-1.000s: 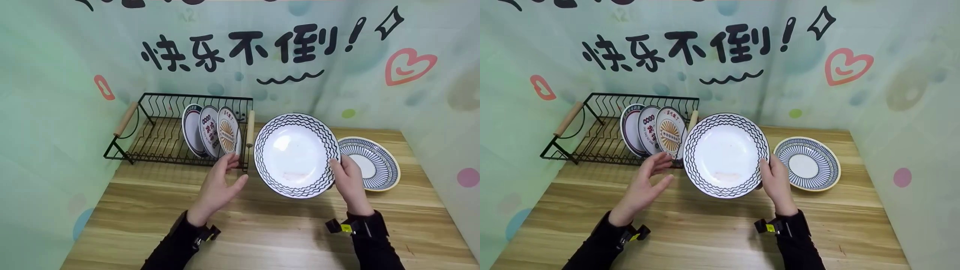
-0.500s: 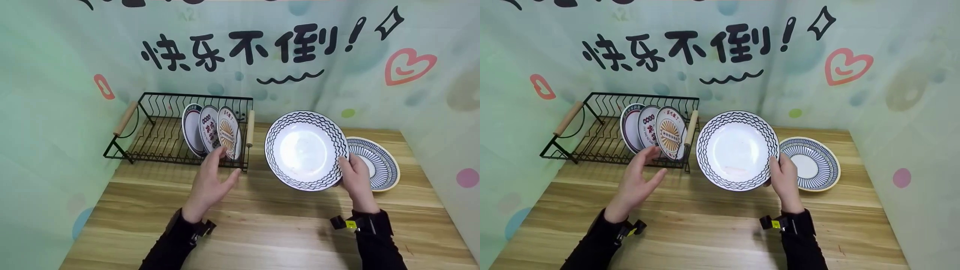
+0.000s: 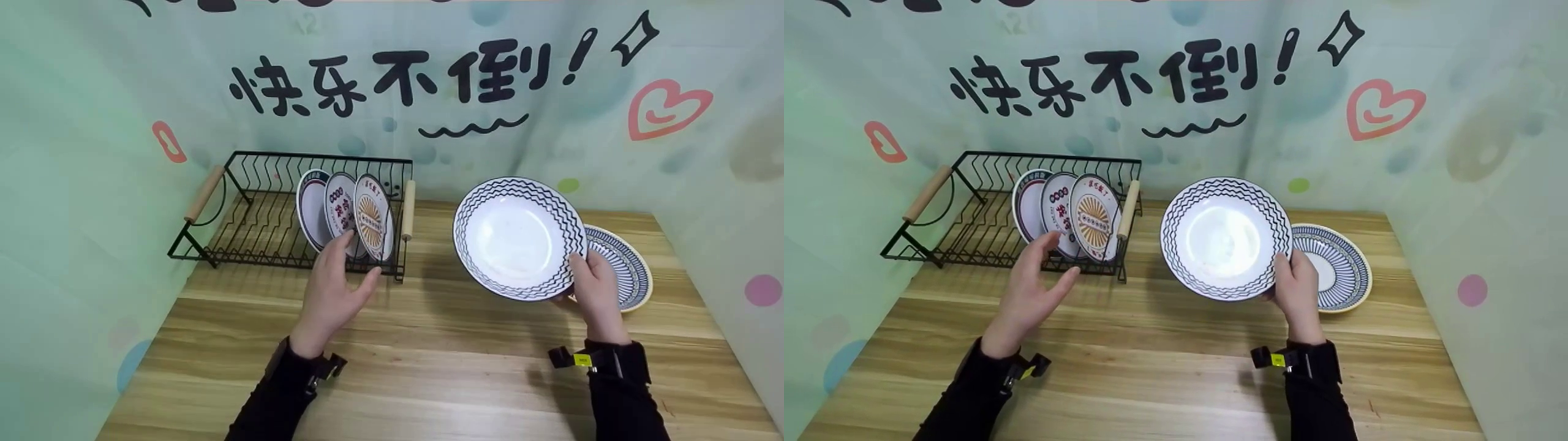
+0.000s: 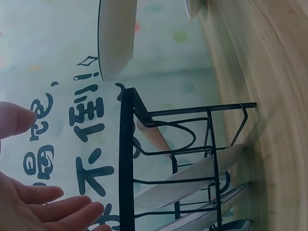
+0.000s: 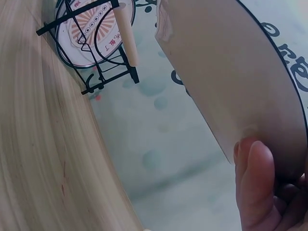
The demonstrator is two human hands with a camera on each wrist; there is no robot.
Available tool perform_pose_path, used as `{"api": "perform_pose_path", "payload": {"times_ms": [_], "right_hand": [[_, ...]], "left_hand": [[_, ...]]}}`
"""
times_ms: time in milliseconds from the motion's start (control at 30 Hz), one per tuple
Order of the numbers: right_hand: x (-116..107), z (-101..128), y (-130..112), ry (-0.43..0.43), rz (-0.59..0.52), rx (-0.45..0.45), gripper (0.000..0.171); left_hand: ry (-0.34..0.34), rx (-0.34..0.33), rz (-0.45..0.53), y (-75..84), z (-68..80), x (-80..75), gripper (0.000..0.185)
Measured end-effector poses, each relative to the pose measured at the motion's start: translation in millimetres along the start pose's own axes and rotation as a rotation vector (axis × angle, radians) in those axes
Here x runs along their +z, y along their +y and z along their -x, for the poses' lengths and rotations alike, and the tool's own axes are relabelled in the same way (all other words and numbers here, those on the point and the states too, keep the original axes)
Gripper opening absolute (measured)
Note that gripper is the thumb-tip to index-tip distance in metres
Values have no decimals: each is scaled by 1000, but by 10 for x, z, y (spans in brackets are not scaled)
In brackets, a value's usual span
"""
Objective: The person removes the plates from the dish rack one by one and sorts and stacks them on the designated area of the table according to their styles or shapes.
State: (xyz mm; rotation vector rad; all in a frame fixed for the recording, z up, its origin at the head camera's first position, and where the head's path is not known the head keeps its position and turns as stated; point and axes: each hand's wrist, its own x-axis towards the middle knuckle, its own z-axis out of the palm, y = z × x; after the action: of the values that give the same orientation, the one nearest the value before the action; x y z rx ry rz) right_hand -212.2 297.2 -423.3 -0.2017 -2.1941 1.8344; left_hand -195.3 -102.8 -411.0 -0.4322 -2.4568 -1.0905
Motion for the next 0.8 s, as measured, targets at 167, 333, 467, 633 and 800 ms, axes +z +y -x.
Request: {"api": "perform_pose_path", "payload": {"times_ms": [167,333,467,633,800], "right_hand": [[-48,-41,40,37,6,-8,24],[-96,-80,79,46,29,-10,25],[-127,-97,110,40,11,16,24],[-167,-99,147,38,-2,53,23],[-206,-107,168,25,26,71,25]], "left_hand": [[5,-20,5,-53,-31,-4,74],[16,-26,-9,-93,-50,-20,74],[9,-66,-4,-120,-62,-52,75],[-5,-114,4,-166,-80,-88,77],[-1,-144,13,-193,-99,-129,78]]}}
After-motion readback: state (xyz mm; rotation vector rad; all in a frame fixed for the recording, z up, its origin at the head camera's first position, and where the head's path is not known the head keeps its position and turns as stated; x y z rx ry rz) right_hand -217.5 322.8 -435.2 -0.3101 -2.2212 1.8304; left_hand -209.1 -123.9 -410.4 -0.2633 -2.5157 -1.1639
